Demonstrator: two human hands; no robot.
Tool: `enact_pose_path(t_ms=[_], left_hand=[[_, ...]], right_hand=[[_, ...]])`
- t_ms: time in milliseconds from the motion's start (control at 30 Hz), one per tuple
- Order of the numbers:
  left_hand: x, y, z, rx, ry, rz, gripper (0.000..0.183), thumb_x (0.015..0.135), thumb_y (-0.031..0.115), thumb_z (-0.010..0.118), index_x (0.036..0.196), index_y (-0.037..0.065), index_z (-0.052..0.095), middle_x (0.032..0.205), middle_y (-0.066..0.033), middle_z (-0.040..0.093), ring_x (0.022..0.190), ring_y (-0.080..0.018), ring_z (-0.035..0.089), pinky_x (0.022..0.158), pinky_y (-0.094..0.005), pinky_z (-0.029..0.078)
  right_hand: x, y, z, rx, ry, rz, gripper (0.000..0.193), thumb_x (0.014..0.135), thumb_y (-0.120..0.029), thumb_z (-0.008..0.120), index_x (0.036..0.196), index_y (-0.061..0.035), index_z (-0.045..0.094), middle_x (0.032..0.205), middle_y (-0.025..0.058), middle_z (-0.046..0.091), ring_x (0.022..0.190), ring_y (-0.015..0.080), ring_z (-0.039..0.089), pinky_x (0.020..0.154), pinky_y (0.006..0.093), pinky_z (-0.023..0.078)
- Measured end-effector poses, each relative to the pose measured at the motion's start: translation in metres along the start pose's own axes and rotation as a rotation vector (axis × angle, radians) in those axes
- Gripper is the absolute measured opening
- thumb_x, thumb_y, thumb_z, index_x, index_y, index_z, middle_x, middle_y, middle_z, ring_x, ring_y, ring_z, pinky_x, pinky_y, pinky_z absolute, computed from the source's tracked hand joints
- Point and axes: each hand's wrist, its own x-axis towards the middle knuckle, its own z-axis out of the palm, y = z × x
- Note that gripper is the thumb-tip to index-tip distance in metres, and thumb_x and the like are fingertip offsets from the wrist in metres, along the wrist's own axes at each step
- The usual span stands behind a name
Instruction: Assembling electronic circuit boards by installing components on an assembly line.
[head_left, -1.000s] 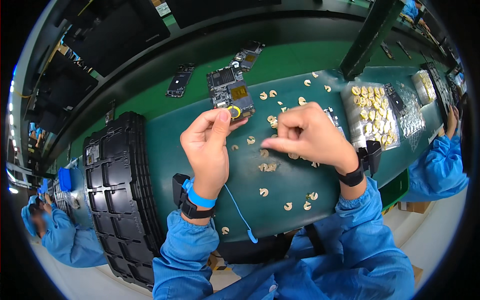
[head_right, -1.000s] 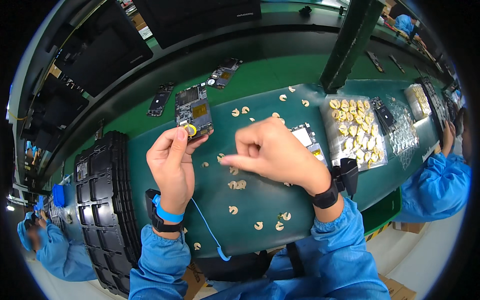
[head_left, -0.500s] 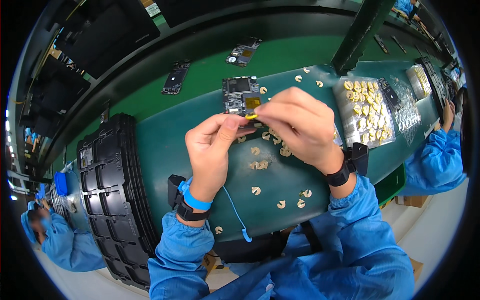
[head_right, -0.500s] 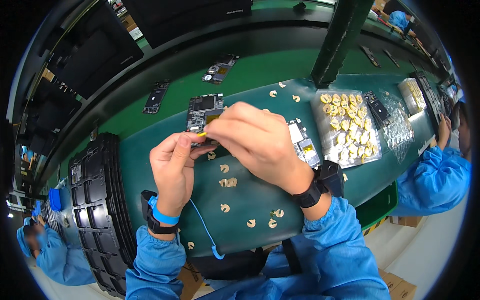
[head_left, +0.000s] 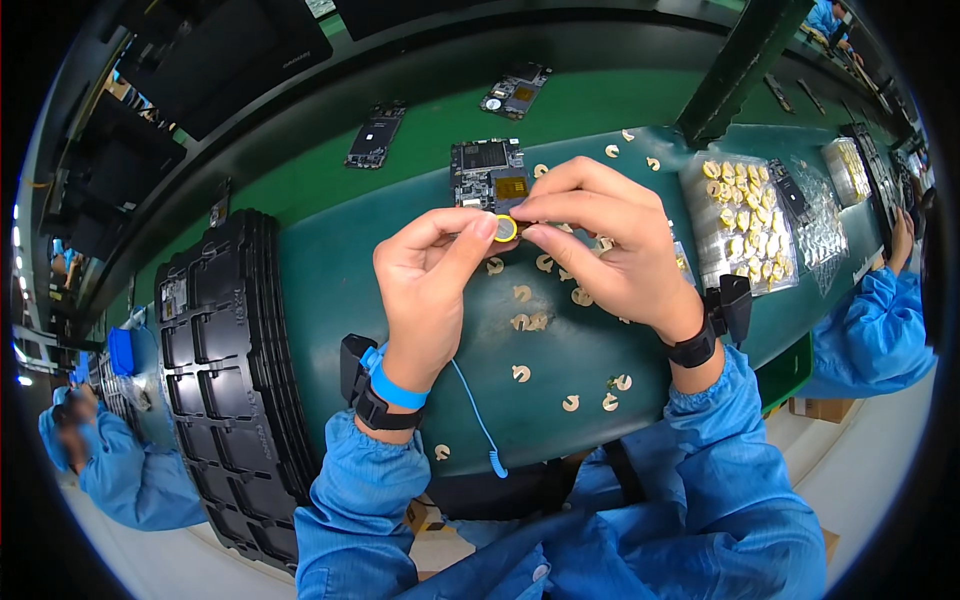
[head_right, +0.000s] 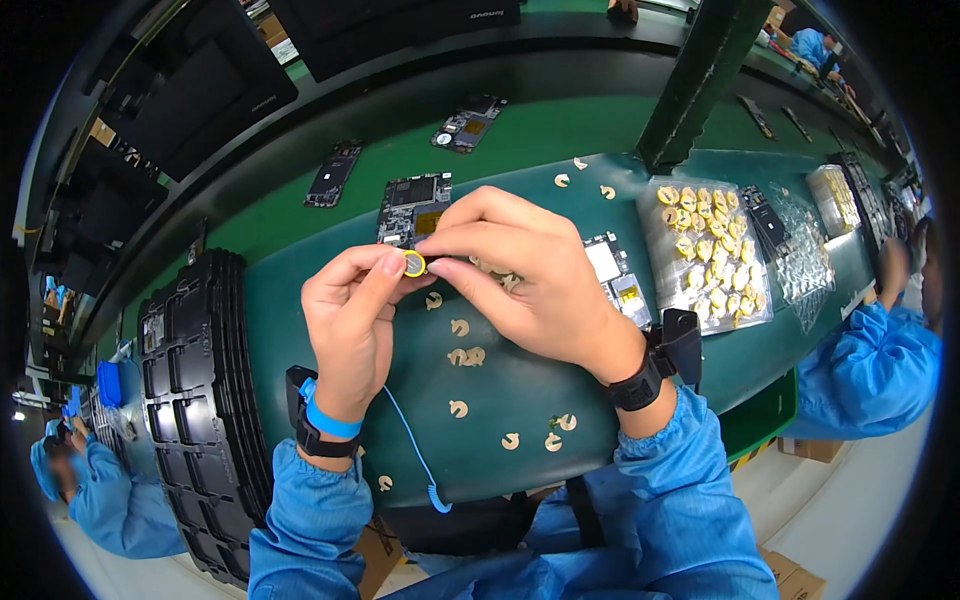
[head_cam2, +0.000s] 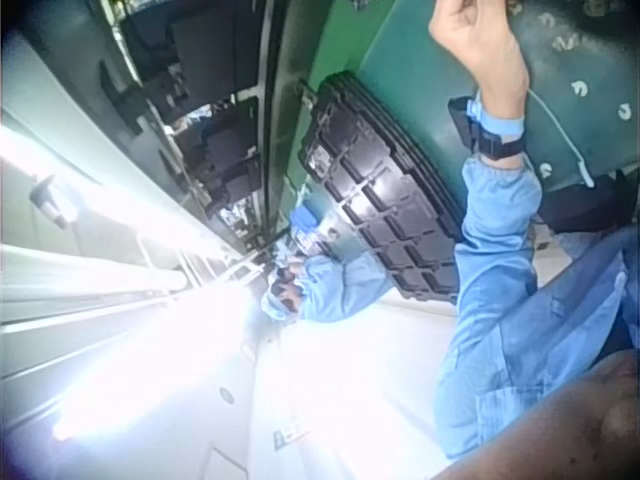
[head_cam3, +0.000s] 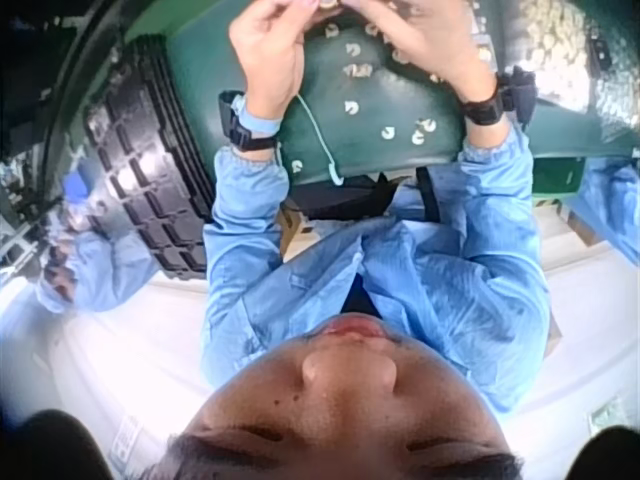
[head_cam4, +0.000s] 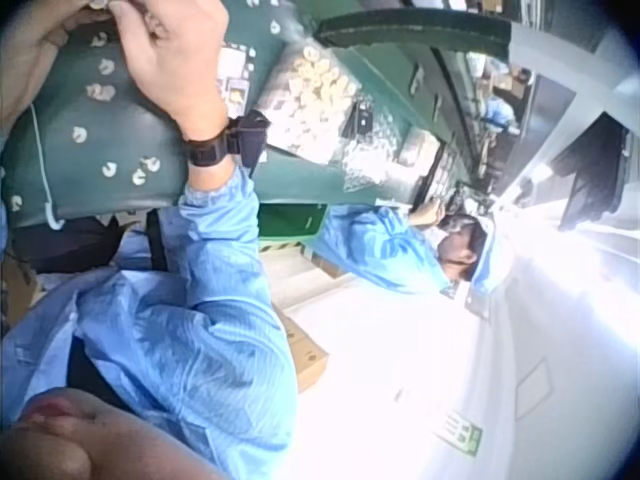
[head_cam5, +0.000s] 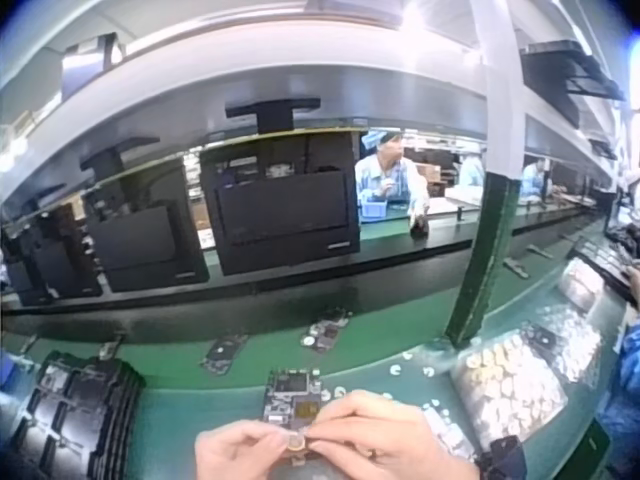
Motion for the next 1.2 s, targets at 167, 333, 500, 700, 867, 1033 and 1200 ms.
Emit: enact_pose_path(t_ms=[167, 333, 500, 700, 867, 1033, 1200], left_hand=[[-0.003, 0.002, 0.004, 0.124, -0.015, 0.082, 0.012, 0.1, 0.0, 0.069, 0.106, -0.009, 0.073, 0.101, -0.01, 0.074, 0.092, -0.0126, 0.068, 0.085, -0.026, 0.055], [-0.002, 0.0, -0.001, 0.231, -0.049, 0.149, 0.012, 0.101, 0.0, 0.066, 0.104, -0.009, 0.073, 0.107, -0.012, 0.072, 0.096, -0.0114, 0.067, 0.083, -0.0243, 0.053], [0.001, 0.005, 0.009, 0.159, -0.111, 0.117, 0.038, 0.104, -0.001, 0.055, 0.142, -0.006, 0.051, 0.125, -0.0208, 0.067, 0.112, -0.0242, 0.069, 0.098, -0.0409, 0.06], [0.002, 0.001, 0.006, 0.006, -0.189, -0.052, 0.056, 0.105, -0.002, 0.05, 0.156, -0.009, 0.028, 0.138, -0.0276, 0.059, 0.125, -0.033, 0.064, 0.104, -0.0457, 0.059], [0.006, -0.001, 0.001, -0.082, -0.262, -0.101, 0.053, 0.106, 0.0, 0.05, 0.154, -0.012, 0.032, 0.148, -0.0264, 0.054, 0.134, -0.0363, 0.058, 0.11, -0.0491, 0.054], [0.005, 0.001, 0.002, -0.078, -0.262, -0.105, 0.055, 0.106, 0.0, 0.049, 0.155, -0.012, 0.03, 0.148, -0.0284, 0.052, 0.135, -0.0383, 0.057, 0.111, -0.0503, 0.053], [0.004, 0.0, 0.002, -0.113, -0.259, -0.095, 0.055, 0.105, -0.003, 0.048, 0.156, -0.011, 0.03, 0.145, -0.0239, 0.056, 0.133, -0.0308, 0.058, 0.111, -0.048, 0.053]], right_hand=[[0.001, -0.001, 0.0, 0.028, -0.028, 0.111, 0.013, 0.087, -0.006, 0.079, 0.098, 0.0002, 0.075, 0.093, 0.0094, 0.067, 0.078, 0.0199, 0.065, 0.066, 0.0296, 0.051], [-0.002, 0.001, -0.006, 0.16, -0.074, 0.333, 0.012, 0.09, -0.006, 0.078, 0.098, 0.0012, 0.074, 0.091, 0.005, 0.064, 0.074, 0.0087, 0.059, 0.063, 0.0252, 0.047], [-0.004, 0.005, -0.005, 0.47, 0.133, 0.447, 0.011, 0.091, -0.006, 0.076, 0.098, 0.0011, 0.074, 0.093, 0.0038, 0.064, 0.07, 0.0052, 0.05, 0.06, 0.0225, 0.038], [-0.006, 0.001, 0.008, 0.189, 0.027, 0.395, 0.013, 0.09, -0.009, 0.076, 0.096, 0.0025, 0.074, 0.092, 0.0086, 0.064, 0.083, 0.0151, 0.061, 0.076, 0.0292, 0.049], [-0.009, 0.004, 0.01, 0.107, 0.076, 0.326, 0.01, 0.088, -0.007, 0.076, 0.095, -0.0001, 0.075, 0.087, 0.005, 0.062, 0.083, 0.0143, 0.055, 0.073, 0.0289, 0.042], [-0.009, 0.004, 0.012, 0.071, 0.063, 0.348, 0.009, 0.088, -0.006, 0.075, 0.093, 0.0008, 0.075, 0.086, 0.0055, 0.062, 0.082, 0.0154, 0.055, 0.074, 0.0295, 0.042], [-0.01, 0.007, 0.015, 0.063, 0.071, 0.327, 0.009, 0.087, -0.006, 0.075, 0.092, 0.0017, 0.075, 0.085, 0.0062, 0.061, 0.082, 0.0159, 0.057, 0.076, 0.0297, 0.045]])
